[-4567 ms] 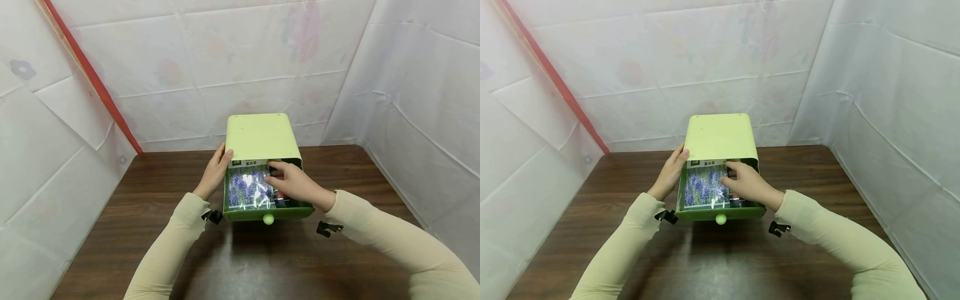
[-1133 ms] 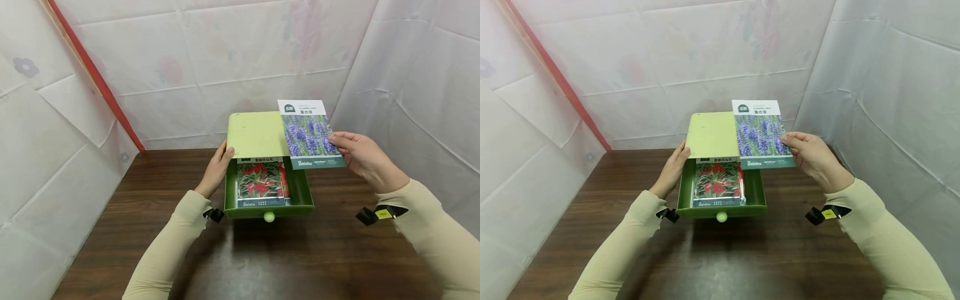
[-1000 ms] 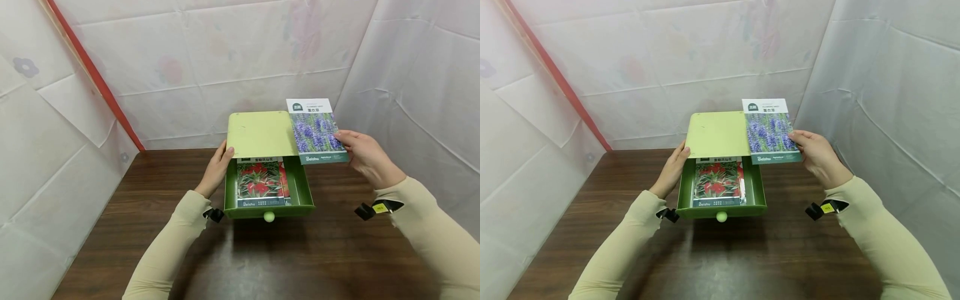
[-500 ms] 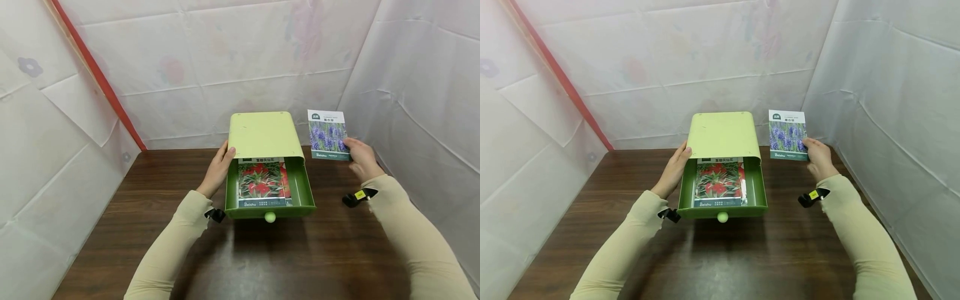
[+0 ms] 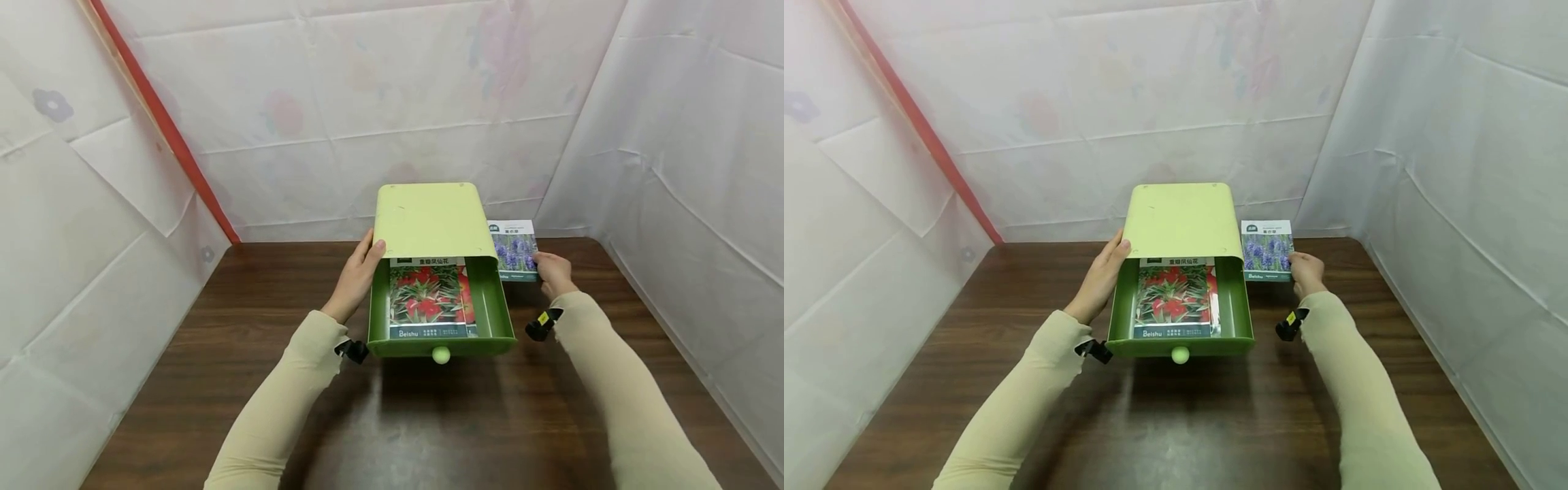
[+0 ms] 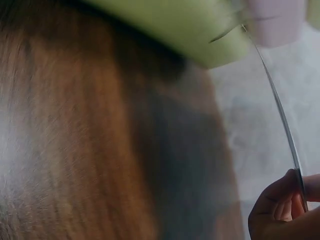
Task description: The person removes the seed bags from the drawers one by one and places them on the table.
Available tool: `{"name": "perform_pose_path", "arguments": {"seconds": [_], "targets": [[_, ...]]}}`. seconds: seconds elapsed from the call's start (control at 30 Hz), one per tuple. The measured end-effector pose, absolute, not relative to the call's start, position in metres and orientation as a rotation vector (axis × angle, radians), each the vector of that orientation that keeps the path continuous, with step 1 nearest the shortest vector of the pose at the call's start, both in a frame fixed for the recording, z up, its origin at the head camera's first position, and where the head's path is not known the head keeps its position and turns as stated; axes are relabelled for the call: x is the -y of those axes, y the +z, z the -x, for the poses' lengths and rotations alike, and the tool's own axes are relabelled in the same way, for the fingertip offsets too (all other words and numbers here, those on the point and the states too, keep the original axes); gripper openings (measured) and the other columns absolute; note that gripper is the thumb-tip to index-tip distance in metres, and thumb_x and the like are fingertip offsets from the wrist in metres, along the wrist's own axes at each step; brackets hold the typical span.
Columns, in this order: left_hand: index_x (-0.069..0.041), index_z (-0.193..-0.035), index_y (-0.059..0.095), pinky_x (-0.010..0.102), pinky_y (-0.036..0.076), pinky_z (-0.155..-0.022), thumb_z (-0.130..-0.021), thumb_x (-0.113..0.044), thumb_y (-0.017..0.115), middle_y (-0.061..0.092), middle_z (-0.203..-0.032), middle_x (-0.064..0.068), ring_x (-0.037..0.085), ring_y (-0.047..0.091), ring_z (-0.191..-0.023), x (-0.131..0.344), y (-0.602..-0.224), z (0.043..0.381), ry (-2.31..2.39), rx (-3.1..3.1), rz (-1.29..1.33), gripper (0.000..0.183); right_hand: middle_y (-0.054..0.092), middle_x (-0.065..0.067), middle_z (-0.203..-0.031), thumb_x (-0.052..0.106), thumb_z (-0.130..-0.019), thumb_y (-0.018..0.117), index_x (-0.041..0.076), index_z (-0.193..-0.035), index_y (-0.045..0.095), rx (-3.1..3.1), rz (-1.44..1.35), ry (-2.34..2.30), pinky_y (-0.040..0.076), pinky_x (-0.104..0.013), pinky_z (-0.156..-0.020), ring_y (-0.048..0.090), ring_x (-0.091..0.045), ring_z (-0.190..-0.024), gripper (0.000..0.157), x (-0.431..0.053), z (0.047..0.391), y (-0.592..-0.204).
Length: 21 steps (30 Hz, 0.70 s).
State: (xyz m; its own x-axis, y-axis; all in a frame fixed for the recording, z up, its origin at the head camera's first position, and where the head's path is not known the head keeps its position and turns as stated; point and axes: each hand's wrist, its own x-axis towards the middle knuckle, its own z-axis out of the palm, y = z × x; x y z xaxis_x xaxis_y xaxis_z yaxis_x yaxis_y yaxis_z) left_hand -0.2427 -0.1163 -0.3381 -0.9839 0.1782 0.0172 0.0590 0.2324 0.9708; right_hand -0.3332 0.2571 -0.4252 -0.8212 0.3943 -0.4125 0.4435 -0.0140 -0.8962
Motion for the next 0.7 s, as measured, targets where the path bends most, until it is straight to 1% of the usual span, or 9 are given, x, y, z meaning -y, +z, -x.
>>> {"name": "perform_pose_path", "arguments": {"seconds": [0.03, 0.1, 0.17, 0.2, 0.3, 0.43, 0.57, 0.7], "targets": [[-0.021, -0.159, 0.007, 0.044, 0.024, -0.121, -0.105, -0.045, 0.037, 0.008, -0.166, 0.001, 0.022, 0.014, -0.152, 0.115, -0.334, 0.240, 1.868, -2.392, -0.229, 0.066, 0.040, -0.012, -0.154, 0.019, -0.102, 0.047, 0.005, -0.146, 0.046, -2.200, -0.916, -1.986, 0.045, -0.026, -0.097, 0.049, -0.018, -0.123, 0.047, -0.255, 0.334, -0.429], [-0.019, -0.159, 0.008, 0.044, 0.025, -0.121, -0.106, -0.044, 0.037, 0.009, -0.166, 0.003, 0.023, 0.015, -0.152, 0.114, -0.327, 0.235, 1.864, -2.398, -0.230, 0.066, 0.038, -0.015, -0.155, 0.016, -0.101, 0.046, 0.002, -0.145, 0.046, -2.248, -0.897, -1.940, 0.038, -0.033, -0.110, 0.039, -0.024, -0.138, 0.046, -0.253, 0.335, -0.437], [-0.019, -0.159, 0.008, 0.044, 0.026, -0.121, -0.106, -0.043, 0.037, 0.010, -0.166, 0.004, 0.023, 0.016, -0.152, 0.113, -0.325, 0.233, 1.865, -2.399, -0.232, 0.065, 0.038, -0.017, -0.154, 0.013, -0.101, 0.045, -0.001, -0.144, 0.047, -2.292, -0.889, -1.889, 0.032, -0.039, -0.117, 0.033, -0.029, -0.144, 0.045, -0.250, 0.335, -0.444], [-0.019, -0.159, 0.008, 0.044, 0.026, -0.121, -0.106, -0.043, 0.036, 0.010, -0.166, 0.004, 0.024, 0.016, -0.152, 0.114, -0.327, 0.235, 1.864, -2.400, -0.231, 0.065, 0.040, -0.018, -0.153, 0.012, -0.100, 0.046, -0.003, -0.142, 0.049, -2.314, -0.896, -1.871, 0.031, -0.039, -0.118, 0.033, -0.031, -0.144, 0.045, -0.249, 0.334, -0.447], [-0.021, -0.159, 0.008, 0.044, 0.026, -0.121, -0.106, -0.044, 0.037, 0.009, -0.166, 0.002, 0.023, 0.016, -0.152, 0.116, -0.336, 0.243, 1.874, -2.397, -0.230, 0.065, 0.045, -0.021, -0.148, 0.009, -0.098, 0.048, -0.006, -0.137, 0.053, -2.375, -0.913, -1.814, 0.032, -0.039, -0.117, 0.037, -0.032, -0.141, 0.042, -0.245, 0.333, -0.455], [-0.026, -0.159, 0.008, 0.044, 0.024, -0.121, -0.104, -0.049, 0.038, 0.009, -0.166, -0.002, 0.020, 0.014, -0.152, 0.119, -0.351, 0.254, 1.892, -2.394, -0.234, 0.066, 0.049, -0.023, -0.144, 0.010, -0.096, 0.050, -0.008, -0.132, 0.057, -2.428, -0.933, -1.731, 0.039, -0.039, -0.111, 0.044, -0.033, -0.134, 0.041, -0.242, 0.330, -0.462], [-0.031, -0.158, 0.011, 0.045, 0.026, -0.120, -0.102, -0.054, 0.039, 0.011, -0.165, -0.006, 0.019, 0.017, -0.151, 0.119, -0.356, 0.256, 1.913, -2.395, -0.241, 0.066, 0.050, -0.025, -0.141, 0.012, -0.095, 0.053, -0.009, -0.128, 0.060, -2.482, -0.907, -1.643, 0.044, -0.042, -0.106, 0.047, -0.034, -0.130, 0.040, -0.242, 0.325, -0.464], [-0.033, -0.157, 0.013, 0.046, 0.027, -0.120, -0.100, -0.059, 0.041, 0.013, -0.164, -0.007, 0.018, 0.019, -0.151, 0.119, -0.357, 0.254, 1.927, -2.401, -0.248, 0.069, 0.052, -0.027, -0.138, 0.012, -0.095, 0.051, -0.010, -0.125, 0.061, -2.539, -0.841, -1.532, 0.047, -0.046, -0.100, 0.050, -0.037, -0.124, 0.039, -0.244, 0.319, -0.463]]}}
